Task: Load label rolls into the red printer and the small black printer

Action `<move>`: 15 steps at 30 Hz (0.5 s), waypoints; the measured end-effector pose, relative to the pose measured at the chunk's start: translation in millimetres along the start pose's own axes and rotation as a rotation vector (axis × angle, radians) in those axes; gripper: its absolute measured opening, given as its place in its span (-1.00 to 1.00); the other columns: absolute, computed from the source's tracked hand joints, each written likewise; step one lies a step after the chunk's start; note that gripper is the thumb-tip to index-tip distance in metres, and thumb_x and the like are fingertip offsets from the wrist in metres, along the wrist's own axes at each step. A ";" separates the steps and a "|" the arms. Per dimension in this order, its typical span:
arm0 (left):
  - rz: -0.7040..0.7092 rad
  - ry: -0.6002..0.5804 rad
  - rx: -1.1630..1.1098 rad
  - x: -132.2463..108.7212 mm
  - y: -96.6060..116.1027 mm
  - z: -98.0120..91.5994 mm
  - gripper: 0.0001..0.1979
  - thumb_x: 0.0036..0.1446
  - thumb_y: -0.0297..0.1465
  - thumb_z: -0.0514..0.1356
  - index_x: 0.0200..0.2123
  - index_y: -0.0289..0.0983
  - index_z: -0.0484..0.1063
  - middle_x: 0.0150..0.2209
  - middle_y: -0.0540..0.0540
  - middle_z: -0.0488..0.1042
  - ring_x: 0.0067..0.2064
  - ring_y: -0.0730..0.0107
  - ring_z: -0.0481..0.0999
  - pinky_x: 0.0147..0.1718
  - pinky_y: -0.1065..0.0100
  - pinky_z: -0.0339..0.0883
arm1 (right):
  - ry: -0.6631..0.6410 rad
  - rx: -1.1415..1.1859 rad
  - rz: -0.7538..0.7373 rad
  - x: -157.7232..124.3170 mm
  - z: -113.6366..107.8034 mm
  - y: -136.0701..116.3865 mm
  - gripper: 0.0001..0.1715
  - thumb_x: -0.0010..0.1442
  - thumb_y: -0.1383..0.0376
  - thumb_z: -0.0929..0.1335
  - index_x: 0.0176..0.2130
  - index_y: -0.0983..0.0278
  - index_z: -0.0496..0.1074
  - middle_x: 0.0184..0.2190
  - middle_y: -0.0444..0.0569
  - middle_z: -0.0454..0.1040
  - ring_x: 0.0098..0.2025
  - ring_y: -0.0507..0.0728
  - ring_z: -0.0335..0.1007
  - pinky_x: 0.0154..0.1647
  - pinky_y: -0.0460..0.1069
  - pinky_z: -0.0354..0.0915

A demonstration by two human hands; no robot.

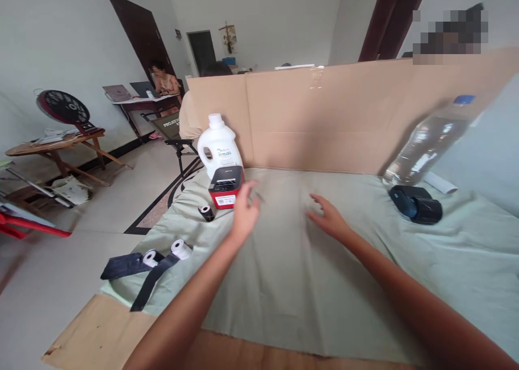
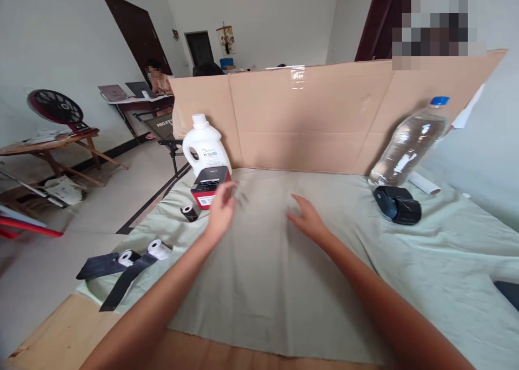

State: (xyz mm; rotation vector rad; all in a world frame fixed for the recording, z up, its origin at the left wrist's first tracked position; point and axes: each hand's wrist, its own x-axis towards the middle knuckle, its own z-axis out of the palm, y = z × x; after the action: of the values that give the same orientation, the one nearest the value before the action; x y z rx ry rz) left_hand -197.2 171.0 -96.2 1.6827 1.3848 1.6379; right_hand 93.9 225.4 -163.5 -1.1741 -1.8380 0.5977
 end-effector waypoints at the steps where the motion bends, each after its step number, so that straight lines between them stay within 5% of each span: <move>1: 0.006 -0.222 0.022 -23.1 5.2 22.2 -0.52 0.08 -0.51 0.10 0.08 -0.10 0.44 0.14 -0.08 0.47 0.23 0.18 0.38 0.32 0.12 0.08 | 0.052 -0.112 0.007 -12.7 -34.6 16.5 -0.30 0.03 0.03 0.43 0.14 0.15 0.40 0.12 0.15 0.44 0.15 0.43 0.35 0.20 0.40 0.21; 5: 0.196 -0.910 0.227 -98.2 23.1 94.4 -0.47 0.17 -0.35 0.17 0.23 -0.06 0.34 0.31 -0.15 0.30 0.38 0.09 0.17 0.38 -0.09 -0.26 | 0.332 -0.523 0.084 -51.1 -160.7 65.8 -0.36 0.06 0.08 0.37 0.10 0.24 0.40 0.07 0.25 0.45 0.18 0.47 0.26 0.19 0.38 0.13; 8: 0.309 -1.095 0.362 -127.8 39.2 121.7 -0.44 0.33 -0.18 0.03 0.36 -0.07 0.13 0.43 -0.15 0.03 0.46 0.10 -0.08 0.37 -0.15 -0.43 | 0.472 -0.693 0.287 -59.7 -221.5 81.7 -0.27 0.06 0.06 0.40 0.16 0.30 0.35 0.15 0.40 0.36 0.23 0.54 0.13 0.14 0.37 0.08; 11: 0.369 -1.148 0.439 -142.3 53.0 129.7 -0.39 0.37 -0.10 -0.08 0.42 -0.12 -0.01 0.46 -0.14 -0.13 0.48 0.10 -0.23 0.37 -0.14 -0.46 | 0.459 -0.690 0.530 -51.1 -247.1 85.5 -0.07 0.03 0.00 0.46 0.26 0.33 0.24 0.21 0.49 0.27 0.24 0.61 0.07 0.08 0.36 0.06; 15: 0.372 -1.204 0.527 -150.4 64.7 128.8 -0.35 0.38 -0.06 -0.14 0.44 -0.13 -0.11 0.47 -0.11 -0.20 0.48 0.13 -0.29 0.38 -0.14 -0.44 | 0.281 -0.653 0.724 -28.0 -247.3 80.3 -0.04 0.05 -0.10 0.45 0.26 0.28 0.19 0.16 0.43 0.33 0.19 0.56 0.17 0.00 0.25 0.11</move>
State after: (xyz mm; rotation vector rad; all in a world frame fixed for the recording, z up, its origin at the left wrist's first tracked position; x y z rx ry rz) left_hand -28.3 60.2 -147.1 2.6195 0.8725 0.0964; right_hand 349.0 224.1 -106.0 -2.2726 -1.3601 0.1741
